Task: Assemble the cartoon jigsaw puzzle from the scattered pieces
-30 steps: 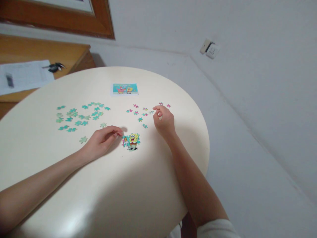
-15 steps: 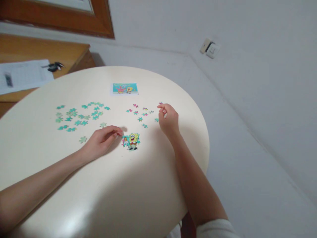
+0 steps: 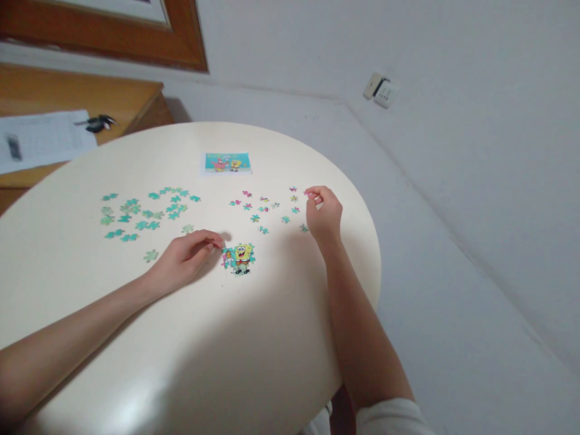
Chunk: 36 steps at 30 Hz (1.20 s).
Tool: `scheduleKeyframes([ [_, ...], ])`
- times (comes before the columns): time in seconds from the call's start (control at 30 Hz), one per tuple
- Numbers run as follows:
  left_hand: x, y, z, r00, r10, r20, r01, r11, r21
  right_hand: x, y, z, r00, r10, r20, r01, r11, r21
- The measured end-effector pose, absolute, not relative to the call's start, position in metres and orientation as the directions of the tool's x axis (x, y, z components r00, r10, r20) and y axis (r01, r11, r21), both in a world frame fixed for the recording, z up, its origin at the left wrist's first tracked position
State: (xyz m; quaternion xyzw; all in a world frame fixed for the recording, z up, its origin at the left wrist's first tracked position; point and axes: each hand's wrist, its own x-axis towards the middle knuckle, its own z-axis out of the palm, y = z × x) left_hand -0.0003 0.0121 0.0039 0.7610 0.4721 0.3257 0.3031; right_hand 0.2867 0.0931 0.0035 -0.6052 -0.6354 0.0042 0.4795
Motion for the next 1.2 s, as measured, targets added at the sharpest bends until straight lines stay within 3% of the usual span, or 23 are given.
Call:
scheduleKeyframes([
  [1.2, 0.000, 0.012, 0.004, 0.342, 0.921, 0.186, 0.533, -0.353, 0.769, 0.301, 0.097, 0.002, 0.266, 0.806, 0.529, 0.740, 0.181, -0.648],
])
